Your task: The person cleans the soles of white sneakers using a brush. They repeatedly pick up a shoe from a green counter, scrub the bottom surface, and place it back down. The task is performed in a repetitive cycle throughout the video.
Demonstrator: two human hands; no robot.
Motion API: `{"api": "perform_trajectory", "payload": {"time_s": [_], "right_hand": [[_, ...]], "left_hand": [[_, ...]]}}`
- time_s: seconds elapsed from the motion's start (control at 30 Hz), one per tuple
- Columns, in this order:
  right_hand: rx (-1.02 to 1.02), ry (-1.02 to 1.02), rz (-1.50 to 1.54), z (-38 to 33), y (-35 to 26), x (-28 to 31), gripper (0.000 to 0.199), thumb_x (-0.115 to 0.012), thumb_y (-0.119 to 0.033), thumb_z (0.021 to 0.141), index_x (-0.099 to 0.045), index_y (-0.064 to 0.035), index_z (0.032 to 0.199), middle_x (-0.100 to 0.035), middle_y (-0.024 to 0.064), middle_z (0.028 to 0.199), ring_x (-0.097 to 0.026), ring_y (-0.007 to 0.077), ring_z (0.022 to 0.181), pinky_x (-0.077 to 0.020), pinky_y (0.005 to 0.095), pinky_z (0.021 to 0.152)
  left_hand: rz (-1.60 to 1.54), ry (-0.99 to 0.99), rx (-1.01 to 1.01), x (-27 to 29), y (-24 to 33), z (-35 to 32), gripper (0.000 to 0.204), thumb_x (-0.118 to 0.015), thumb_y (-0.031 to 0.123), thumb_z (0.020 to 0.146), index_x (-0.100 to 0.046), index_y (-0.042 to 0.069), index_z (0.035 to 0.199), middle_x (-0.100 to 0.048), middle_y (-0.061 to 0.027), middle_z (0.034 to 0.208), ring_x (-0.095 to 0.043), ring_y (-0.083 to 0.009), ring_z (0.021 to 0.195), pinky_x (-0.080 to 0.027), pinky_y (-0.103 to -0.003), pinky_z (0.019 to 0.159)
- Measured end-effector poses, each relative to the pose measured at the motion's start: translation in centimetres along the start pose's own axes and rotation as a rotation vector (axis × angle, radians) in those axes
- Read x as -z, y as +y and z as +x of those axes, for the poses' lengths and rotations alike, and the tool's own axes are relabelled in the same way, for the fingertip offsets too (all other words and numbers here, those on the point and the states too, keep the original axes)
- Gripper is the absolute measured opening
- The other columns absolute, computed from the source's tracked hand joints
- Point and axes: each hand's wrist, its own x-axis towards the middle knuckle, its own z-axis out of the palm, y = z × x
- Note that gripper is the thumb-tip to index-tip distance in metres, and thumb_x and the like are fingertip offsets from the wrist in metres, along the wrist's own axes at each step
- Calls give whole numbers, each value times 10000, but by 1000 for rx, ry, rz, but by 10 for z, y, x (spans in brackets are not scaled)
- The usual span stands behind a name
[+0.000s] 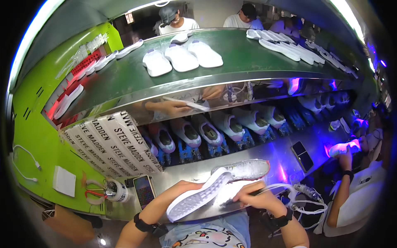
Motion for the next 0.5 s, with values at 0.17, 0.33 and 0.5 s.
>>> {"api": "perform_trajectory", "payload": {"time_s": [0.17,0.33,0.5], "right_hand": [[676,107,125,2,-66,-25,166,-556,-86,861,-662,39,889,-667,174,886,-656,218,737,-524,287,692],[822,489,566,-3,-59,-19,214,-610,64,737,-587,20,946,-580,201,1051,-651,264,735,-548,365,653],[440,530,643,13,-51,-27,276,-639,-24,739,-583,42,1001,-643,120,844,-624,156,696,-526,239,608]], "left_hand": [[-634,-266,-327,45,22,-20,486,-466,254,904,-446,-59,1274,-578,-234,1147,-619,-327,948,-504,-403,848],[-784,-17,-797,102,151,-110,294,-454,228,945,-586,-3,1070,-649,-154,973,-633,-193,695,-516,-223,498],[951,1310,-718,100,282,-58,553,-530,521,846,-629,-7,714,-603,-96,606,-582,-200,525,-474,-340,524]]}}
